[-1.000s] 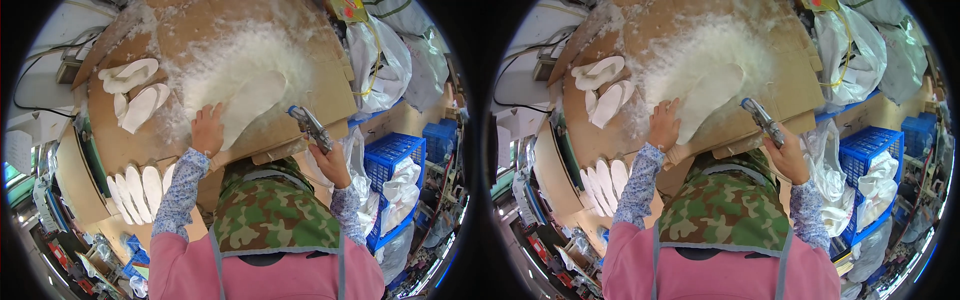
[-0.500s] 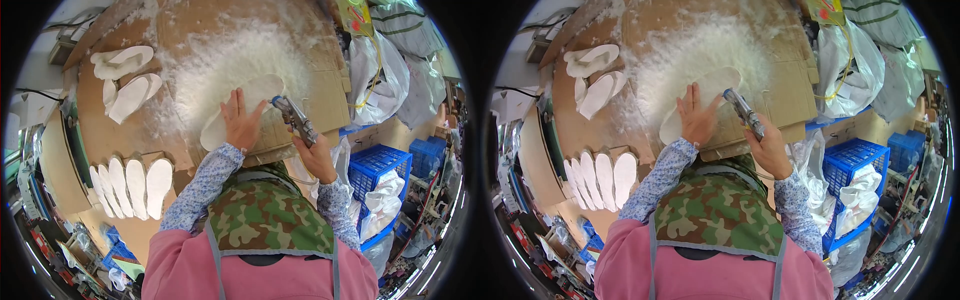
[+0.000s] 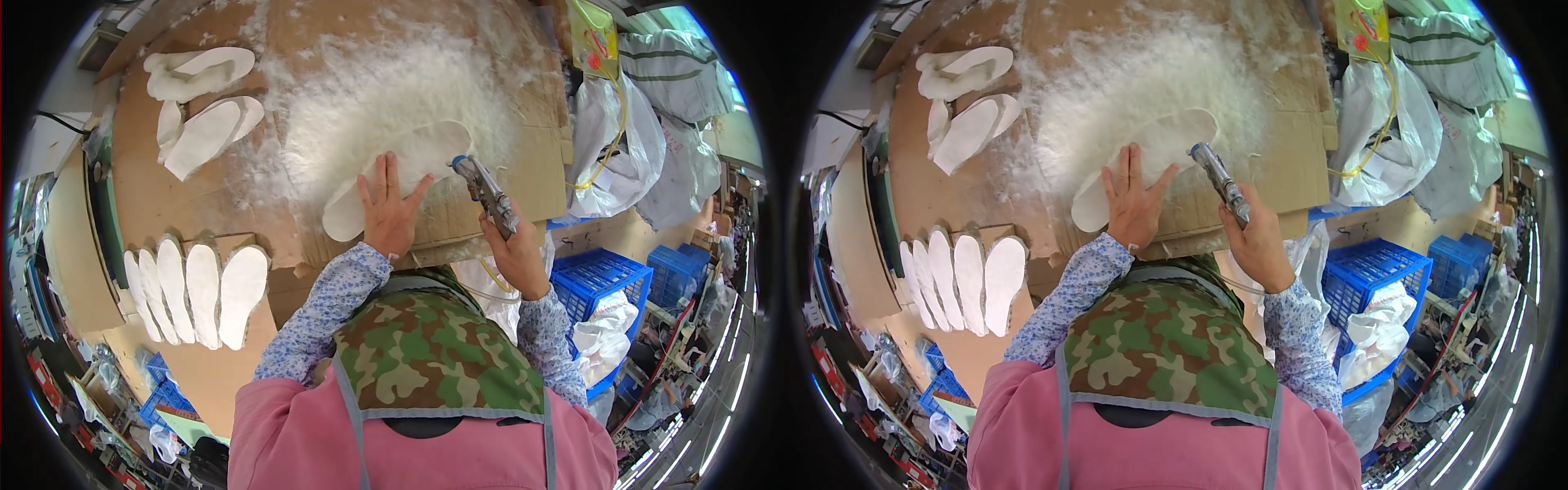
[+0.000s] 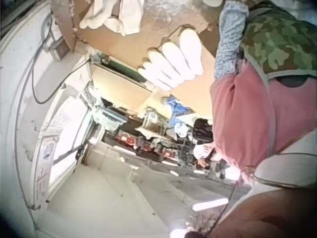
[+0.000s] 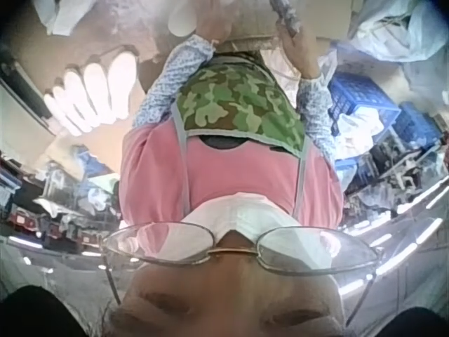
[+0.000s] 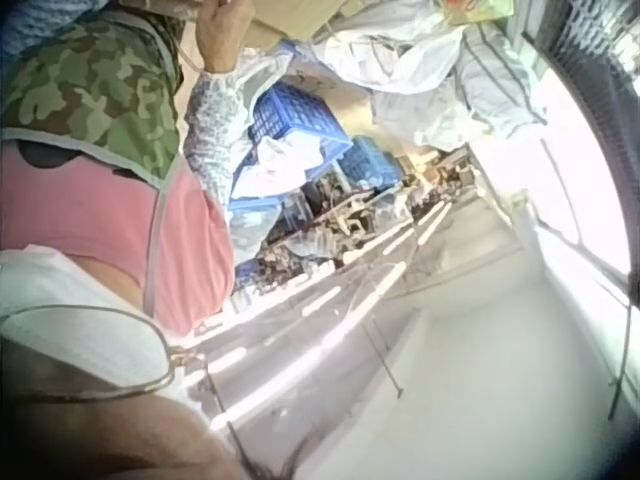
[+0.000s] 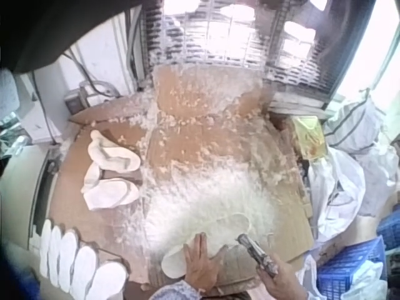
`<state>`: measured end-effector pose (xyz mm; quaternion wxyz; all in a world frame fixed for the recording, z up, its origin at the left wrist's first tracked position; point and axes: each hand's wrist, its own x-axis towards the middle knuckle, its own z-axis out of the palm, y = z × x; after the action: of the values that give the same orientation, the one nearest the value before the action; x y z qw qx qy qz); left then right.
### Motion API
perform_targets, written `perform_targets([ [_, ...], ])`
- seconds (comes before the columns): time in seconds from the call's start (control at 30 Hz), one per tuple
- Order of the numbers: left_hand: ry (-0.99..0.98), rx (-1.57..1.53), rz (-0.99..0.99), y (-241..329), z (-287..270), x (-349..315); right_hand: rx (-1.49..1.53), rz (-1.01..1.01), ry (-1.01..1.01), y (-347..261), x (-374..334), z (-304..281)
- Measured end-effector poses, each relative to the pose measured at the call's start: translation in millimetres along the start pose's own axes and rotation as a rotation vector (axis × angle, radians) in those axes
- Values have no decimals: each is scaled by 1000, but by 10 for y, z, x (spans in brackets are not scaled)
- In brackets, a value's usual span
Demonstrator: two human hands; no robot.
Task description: Applying adhesive spray and white fluff material to shoe insoles in a manufacturing setting.
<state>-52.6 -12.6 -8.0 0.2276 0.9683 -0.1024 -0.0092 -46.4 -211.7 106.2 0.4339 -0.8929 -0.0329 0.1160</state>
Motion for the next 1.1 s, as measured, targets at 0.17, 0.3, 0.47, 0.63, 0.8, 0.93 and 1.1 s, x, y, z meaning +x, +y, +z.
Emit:
perform_targets([
  [0.17, 25, -54, 0, -9, -44, -17, -57, 26, 48, -15, 29, -47],
  [0.3, 1, -30, 13, -21, -120, -82, -33, 29, 109, 73, 18, -48],
  [0.47, -61, -2, -64, -113, -280, -366, -57, 12, 130, 54, -36, -12],
  [0.63, -75, 7, -114, -282, -379, -745, -49, 42, 80, -86, -185, 59],
  [0.8, -71, -57, -167, -378, -442, -1004, -10, 43, 5, -165, -320, 194],
  [0.93, -35, -59, -197, -422, -454, -1122, -40, 28, -27, -282, -388, 283],
  [1.1, 2, -83, -245, -468, -437, -1234, -40, 53, -128, -423, -483, 385],
])
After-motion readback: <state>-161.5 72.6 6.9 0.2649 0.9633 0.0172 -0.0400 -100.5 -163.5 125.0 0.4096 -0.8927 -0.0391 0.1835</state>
